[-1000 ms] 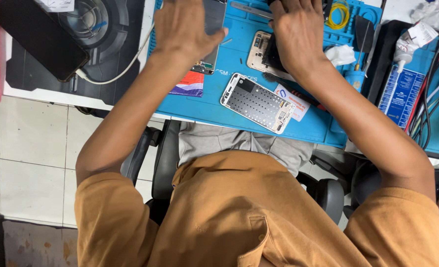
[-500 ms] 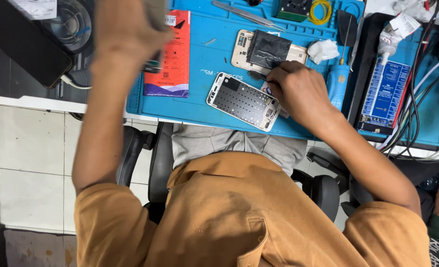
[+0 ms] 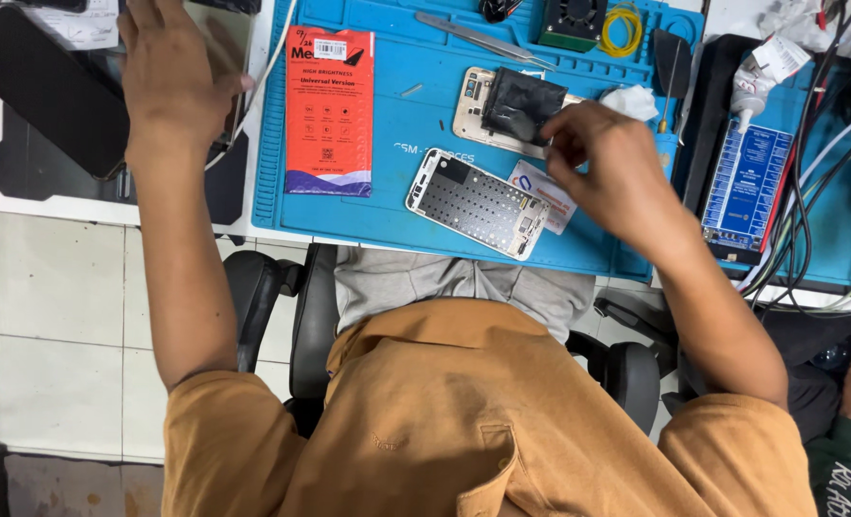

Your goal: The person disassembles a white smartphone using a screwdriver and tweezers, removes the back cover and internal components, and prepares a new screen assembly. The person handles the phone chassis, screws, and screen parts on a blue work mat.

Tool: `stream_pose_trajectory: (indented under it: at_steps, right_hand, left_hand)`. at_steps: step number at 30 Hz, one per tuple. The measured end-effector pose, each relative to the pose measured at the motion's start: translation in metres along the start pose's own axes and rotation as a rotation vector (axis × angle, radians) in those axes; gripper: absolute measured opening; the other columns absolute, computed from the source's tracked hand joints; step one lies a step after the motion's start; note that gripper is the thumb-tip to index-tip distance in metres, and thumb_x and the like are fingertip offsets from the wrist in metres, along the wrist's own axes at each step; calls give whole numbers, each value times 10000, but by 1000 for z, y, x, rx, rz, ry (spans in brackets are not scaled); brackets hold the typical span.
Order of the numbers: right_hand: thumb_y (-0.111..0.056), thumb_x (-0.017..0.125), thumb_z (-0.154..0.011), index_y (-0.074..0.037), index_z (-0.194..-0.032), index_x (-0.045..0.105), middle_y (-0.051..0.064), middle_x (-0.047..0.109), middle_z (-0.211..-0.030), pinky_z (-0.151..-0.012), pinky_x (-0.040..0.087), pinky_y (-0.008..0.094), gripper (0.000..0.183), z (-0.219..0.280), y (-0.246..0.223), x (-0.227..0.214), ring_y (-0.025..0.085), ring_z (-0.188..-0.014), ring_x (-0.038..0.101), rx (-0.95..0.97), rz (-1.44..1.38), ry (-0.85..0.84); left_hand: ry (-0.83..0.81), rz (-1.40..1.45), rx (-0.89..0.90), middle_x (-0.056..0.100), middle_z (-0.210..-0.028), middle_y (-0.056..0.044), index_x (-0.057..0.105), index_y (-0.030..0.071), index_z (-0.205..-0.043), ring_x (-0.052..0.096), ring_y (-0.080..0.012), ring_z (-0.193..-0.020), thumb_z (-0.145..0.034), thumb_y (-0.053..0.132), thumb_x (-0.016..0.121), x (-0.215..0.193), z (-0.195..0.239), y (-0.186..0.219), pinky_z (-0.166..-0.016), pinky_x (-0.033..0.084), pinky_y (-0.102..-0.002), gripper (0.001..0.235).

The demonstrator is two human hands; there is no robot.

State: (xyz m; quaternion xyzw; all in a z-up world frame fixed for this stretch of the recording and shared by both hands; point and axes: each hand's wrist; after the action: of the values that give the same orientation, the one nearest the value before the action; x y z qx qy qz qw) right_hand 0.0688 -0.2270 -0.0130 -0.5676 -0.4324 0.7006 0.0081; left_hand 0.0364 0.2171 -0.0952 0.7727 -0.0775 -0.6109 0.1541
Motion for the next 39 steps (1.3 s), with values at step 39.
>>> stream_pose_trajectory:
  at_steps: [39]
  right_hand:
    - [-28, 790, -923, 10, -1199, 718, 72, 742, -961, -612, 498, 240, 288, 39, -9, 39, 98, -721, 644, 228, -400, 117]
  left_hand:
    - [-484, 561, 330, 760, -970, -147, 506, 47, -1483, 719, -321, -982, -1104, 355, 555, 3, 44, 140, -943, 528, -467, 491]
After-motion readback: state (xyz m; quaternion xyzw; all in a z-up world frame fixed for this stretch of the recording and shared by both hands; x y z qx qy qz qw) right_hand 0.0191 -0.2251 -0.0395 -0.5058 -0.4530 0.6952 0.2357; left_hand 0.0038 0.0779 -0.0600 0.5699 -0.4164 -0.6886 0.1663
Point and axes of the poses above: each hand's wrist, its own z-axis away from the middle knuckle, its own x-axis out of the palm, y = z × x
